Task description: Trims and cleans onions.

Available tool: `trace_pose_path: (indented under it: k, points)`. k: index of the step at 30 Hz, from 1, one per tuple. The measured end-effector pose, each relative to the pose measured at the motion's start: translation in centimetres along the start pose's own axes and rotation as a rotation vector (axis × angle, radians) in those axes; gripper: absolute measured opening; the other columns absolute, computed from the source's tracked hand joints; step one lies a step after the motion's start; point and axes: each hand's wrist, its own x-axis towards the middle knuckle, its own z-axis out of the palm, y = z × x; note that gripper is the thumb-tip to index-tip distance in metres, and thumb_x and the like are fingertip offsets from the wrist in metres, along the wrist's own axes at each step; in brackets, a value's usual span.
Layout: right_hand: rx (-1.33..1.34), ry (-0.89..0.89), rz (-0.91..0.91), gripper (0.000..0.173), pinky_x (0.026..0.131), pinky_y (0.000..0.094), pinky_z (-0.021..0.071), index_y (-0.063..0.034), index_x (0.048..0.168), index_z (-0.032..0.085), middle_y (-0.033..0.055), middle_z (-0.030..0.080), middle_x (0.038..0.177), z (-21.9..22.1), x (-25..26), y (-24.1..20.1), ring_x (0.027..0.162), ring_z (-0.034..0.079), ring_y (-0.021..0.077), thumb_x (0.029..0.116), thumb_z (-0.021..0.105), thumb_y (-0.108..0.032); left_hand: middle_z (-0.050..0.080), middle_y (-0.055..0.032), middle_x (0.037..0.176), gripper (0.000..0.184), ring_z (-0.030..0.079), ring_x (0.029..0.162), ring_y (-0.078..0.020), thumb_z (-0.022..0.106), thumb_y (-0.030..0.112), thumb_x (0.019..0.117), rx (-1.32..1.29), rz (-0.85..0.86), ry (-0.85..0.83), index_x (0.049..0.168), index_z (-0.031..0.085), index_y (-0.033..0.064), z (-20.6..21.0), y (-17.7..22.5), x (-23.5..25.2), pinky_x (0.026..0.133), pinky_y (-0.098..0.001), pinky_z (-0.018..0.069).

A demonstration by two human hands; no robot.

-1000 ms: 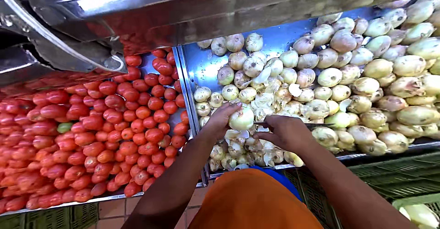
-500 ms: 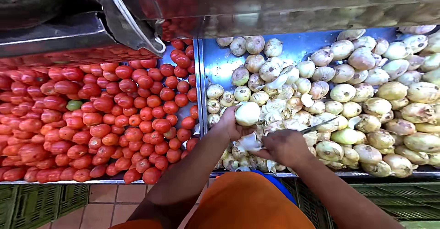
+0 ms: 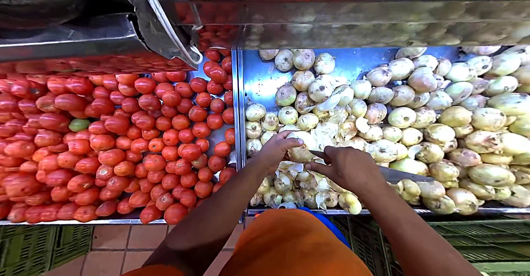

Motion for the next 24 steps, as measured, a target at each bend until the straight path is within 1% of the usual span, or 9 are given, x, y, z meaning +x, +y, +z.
trace_pose_path:
  k: [2, 4, 6, 10, 14, 16, 18, 21, 24]
  points:
    - [-0.019, -0.070, 0.011, 0.073, 0.058, 0.0507, 0.0525, -0.0149, 0.079, 0.065, 0.0055, 0.063, 0.067, -0.1, 0.0, -0.1, 0.069, 0.068, 0.0271, 0.0826, 0.052, -0.087, 0.067, -0.0171, 0.115, 0.041, 0.067, 0.098, -0.0255, 0.061, 0.019, 0.0979, 0.009, 0.015, 0.015, 0.136, 0.055, 0.0059, 0.4, -0.3, -0.2, 0.084, -0.0436, 0.0572]
    - [-0.026, -0.107, -0.008, 0.076, 0.058, 0.0510, 0.0525, -0.0143, 0.076, 0.064, 0.0060, 0.062, 0.066, 0.1, 0.1, 0.2, 0.069, 0.068, 0.0276, 0.0820, 0.049, -0.089, 0.066, -0.0172, 0.117, 0.046, 0.066, 0.101, -0.0265, 0.065, 0.020, 0.0947, 0.034, 0.024, 0.032, 0.136, 0.052, 0.0054, 0.7, -0.6, -0.5, 0.086, -0.0455, 0.0565]
    - [-0.046, -0.096, -0.047, 0.078, 0.056, 0.0492, 0.0514, -0.0152, 0.072, 0.062, 0.0046, 0.060, 0.063, 0.4, 0.2, 0.5, 0.066, 0.067, 0.0258, 0.0811, 0.045, -0.091, 0.065, -0.0167, 0.118, 0.049, 0.065, 0.104, -0.0270, 0.070, 0.019, 0.0909, 0.053, 0.027, 0.064, 0.134, 0.051, 0.0052, 1.0, -0.9, -0.7, 0.088, -0.0466, 0.0559]
    - [-0.098, 0.024, -0.137, 0.081, 0.048, 0.0457, 0.0476, -0.0156, 0.064, 0.057, 0.0033, 0.055, 0.056, 1.6, 0.4, 1.3, 0.058, 0.064, 0.0242, 0.0829, 0.038, -0.092, 0.065, -0.0168, 0.115, 0.050, 0.066, 0.096, -0.0270, 0.074, 0.016, 0.0878, 0.094, 0.010, 0.143, 0.131, 0.051, 0.0047, 1.7, -1.0, -1.2, 0.078, -0.0446, 0.0573]
    - [-0.033, 0.095, -0.182, 0.079, 0.046, 0.0441, 0.0448, -0.0155, 0.061, 0.054, 0.0021, 0.050, 0.053, 2.3, 0.2, 2.7, 0.052, 0.060, 0.0225, 0.0840, 0.042, -0.090, 0.063, -0.0174, 0.114, 0.049, 0.066, 0.095, -0.0270, 0.074, 0.012, 0.0882, 0.059, 0.007, 0.116, 0.130, 0.049, 0.0037, 2.0, -0.8, -1.6, 0.078, -0.0443, 0.0580]
    - [-0.019, 0.117, -0.175, 0.077, 0.046, 0.0439, 0.0448, -0.0159, 0.062, 0.054, 0.0014, 0.050, 0.053, 2.0, 0.1, 3.3, 0.052, 0.059, 0.0218, 0.0826, 0.045, -0.090, 0.064, -0.0171, 0.114, 0.048, 0.066, 0.096, -0.0265, 0.073, 0.013, 0.0882, 0.051, 0.012, 0.099, 0.130, 0.050, 0.0040, 2.0, -0.7, -1.6, 0.079, -0.0438, 0.0574]
    - [-0.026, 0.143, -0.185, 0.078, 0.045, 0.0427, 0.0439, -0.0169, 0.062, 0.054, 0.0001, 0.048, 0.052, 1.9, -0.1, 3.6, 0.051, 0.058, 0.0201, 0.0800, 0.044, -0.092, 0.064, -0.0170, 0.114, 0.048, 0.066, 0.096, -0.0263, 0.073, 0.013, 0.0881, 0.058, 0.009, 0.088, 0.130, 0.050, 0.0045, 2.0, -0.6, -1.6, 0.079, -0.0436, 0.0575]
    - [-0.034, 0.079, -0.192, 0.079, 0.047, 0.0430, 0.0456, -0.0175, 0.063, 0.055, -0.0001, 0.050, 0.053, 1.8, -0.2, 2.9, 0.053, 0.059, 0.0196, 0.0784, 0.043, -0.094, 0.064, -0.0171, 0.114, 0.047, 0.066, 0.095, -0.0266, 0.073, 0.012, 0.0885, 0.082, -0.003, 0.087, 0.129, 0.051, 0.0047, 2.5, -0.7, -1.6, 0.077, -0.0432, 0.0575]
    - [-0.042, 0.022, -0.197, 0.078, 0.050, 0.0429, 0.0459, -0.0171, 0.063, 0.055, 0.0003, 0.052, 0.055, 2.0, -0.2, 2.2, 0.055, 0.060, 0.0200, 0.0795, 0.045, -0.092, 0.065, -0.0165, 0.114, 0.048, 0.067, 0.092, -0.0275, 0.074, 0.016, 0.0896, 0.150, -0.001, 0.110, 0.131, 0.052, 0.0073, 3.0, -0.8, -1.9, 0.074, -0.0435, 0.0573]
